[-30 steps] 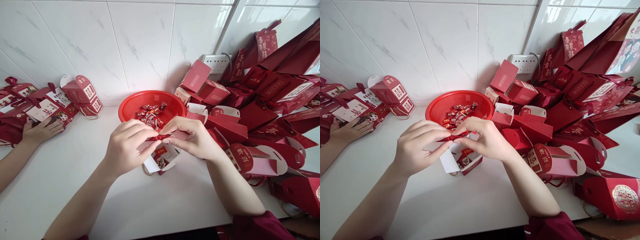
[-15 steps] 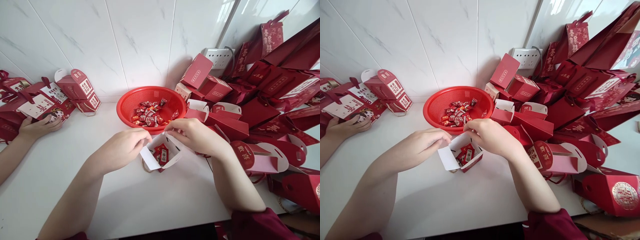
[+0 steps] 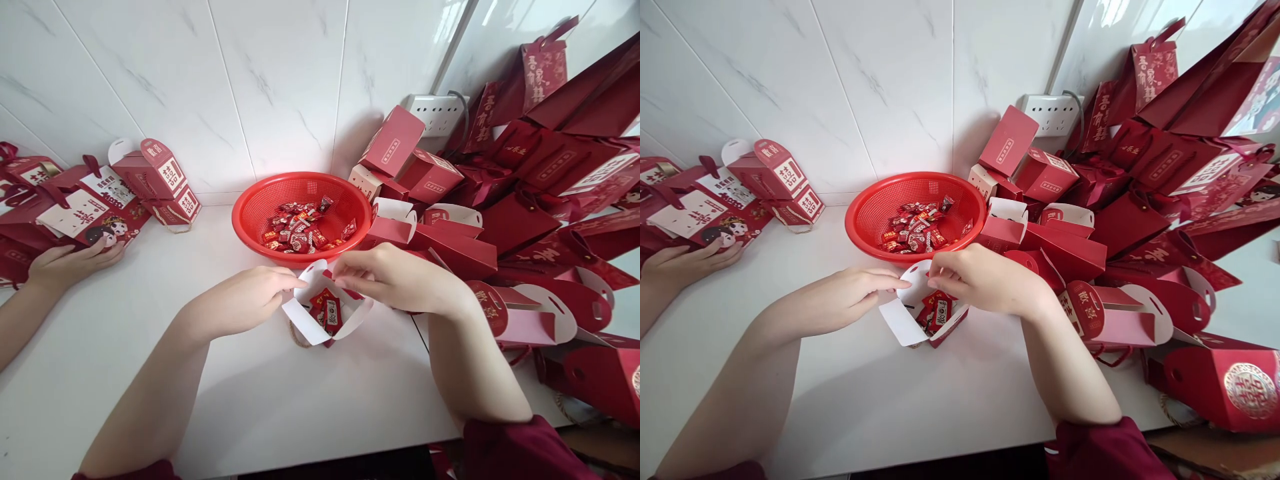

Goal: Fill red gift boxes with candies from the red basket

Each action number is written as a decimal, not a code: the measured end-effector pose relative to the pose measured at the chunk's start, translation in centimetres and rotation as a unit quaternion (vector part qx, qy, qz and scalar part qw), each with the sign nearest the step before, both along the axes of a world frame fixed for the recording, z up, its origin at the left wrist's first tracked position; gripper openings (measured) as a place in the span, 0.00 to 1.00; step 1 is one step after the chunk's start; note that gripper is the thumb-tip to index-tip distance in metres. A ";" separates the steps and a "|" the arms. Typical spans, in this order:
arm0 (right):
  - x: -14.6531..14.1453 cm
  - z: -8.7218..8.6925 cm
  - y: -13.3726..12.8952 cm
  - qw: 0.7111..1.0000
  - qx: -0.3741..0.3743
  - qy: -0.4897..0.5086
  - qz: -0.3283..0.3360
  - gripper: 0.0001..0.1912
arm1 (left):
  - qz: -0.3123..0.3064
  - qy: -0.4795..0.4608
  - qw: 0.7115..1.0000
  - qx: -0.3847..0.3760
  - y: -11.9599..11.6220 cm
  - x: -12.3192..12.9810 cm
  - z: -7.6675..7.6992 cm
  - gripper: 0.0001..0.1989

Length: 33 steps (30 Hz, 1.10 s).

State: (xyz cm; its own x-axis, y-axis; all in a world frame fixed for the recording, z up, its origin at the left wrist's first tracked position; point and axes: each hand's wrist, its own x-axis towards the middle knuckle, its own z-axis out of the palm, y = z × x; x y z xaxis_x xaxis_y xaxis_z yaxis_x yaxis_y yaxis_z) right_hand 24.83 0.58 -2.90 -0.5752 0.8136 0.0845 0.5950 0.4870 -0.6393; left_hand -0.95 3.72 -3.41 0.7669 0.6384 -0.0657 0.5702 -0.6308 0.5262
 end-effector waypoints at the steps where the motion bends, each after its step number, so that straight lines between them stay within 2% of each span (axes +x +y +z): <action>1: 0.0 0.0 0.0 0.999 -0.023 -0.004 0.025 0.10 | -0.004 0.004 1.000 -0.006 0.1 0.0 0.0 0.16; 5: 0.4 -0.3 0.5 0.990 -0.106 -0.033 0.081 0.12 | -0.033 0.028 0.999 -0.015 0.3 0.0 0.2 0.14; 8: 0.7 -0.7 1.2 0.978 -0.164 -0.038 0.120 0.20 | -0.038 0.040 0.998 -0.018 0.3 0.1 0.4 0.12; 10: 0.9 -0.9 1.6 0.970 -0.196 -0.033 0.140 0.24 | -0.019 0.052 0.998 -0.013 0.2 0.3 0.4 0.12; 13: 0.9 -1.4 2.1 0.967 -0.212 -0.017 0.140 0.19 | 0.032 0.053 0.998 0.023 0.1 0.8 -0.2 0.16; 15: 0.6 -1.7 2.2 0.970 -0.204 -0.003 0.134 0.12 | 0.052 0.037 0.997 0.051 -0.1 1.3 -0.8 0.17; 17: 0.2 -2.1 2.2 0.980 -0.162 -0.005 0.112 0.07 | 0.054 0.018 0.996 0.070 -0.3 1.8 -1.4 0.23; 19: -0.4 -2.4 2.0 0.991 -0.105 -0.049 0.067 0.05 | 0.051 0.012 0.996 0.072 -0.4 2.1 -1.8 0.31; 21: -1.0 -2.5 1.6 0.990 -0.052 -0.127 -0.007 0.07 | 0.053 0.020 0.996 0.064 -0.4 2.3 -2.0 0.37; 23: -1.4 -2.4 1.0 0.974 -0.015 -0.208 -0.087 0.09 | 0.053 0.041 0.996 0.058 -0.3 2.4 -2.0 0.37; 25: -1.8 -2.1 0.5 0.957 -0.002 -0.259 -0.132 0.11 | 0.033 0.060 0.996 0.059 -0.2 2.4 -1.7 0.30; 27: -2.0 -1.8 0.1 0.952 -0.006 -0.275 -0.135 0.14 | 0.006 0.068 0.996 0.058 -0.4 2.4 -1.5 0.23; 28: -2.0 -1.7 0.0 0.952 -0.011 -0.275 -0.131 0.17 | -0.003 0.071 0.996 0.055 -0.6 2.5 -1.5 0.22; 30: -2.0 -1.7 0.0 0.955 -0.020 -0.269 -0.121 0.19 | -0.007 0.082 0.996 0.046 -1.1 2.5 -1.6 0.28; 33: -1.8 -1.9 0.4 0.961 -0.027 -0.260 -0.090 0.16 | -0.002 0.112 0.993 0.029 -2.0 2.7 -2.0 0.41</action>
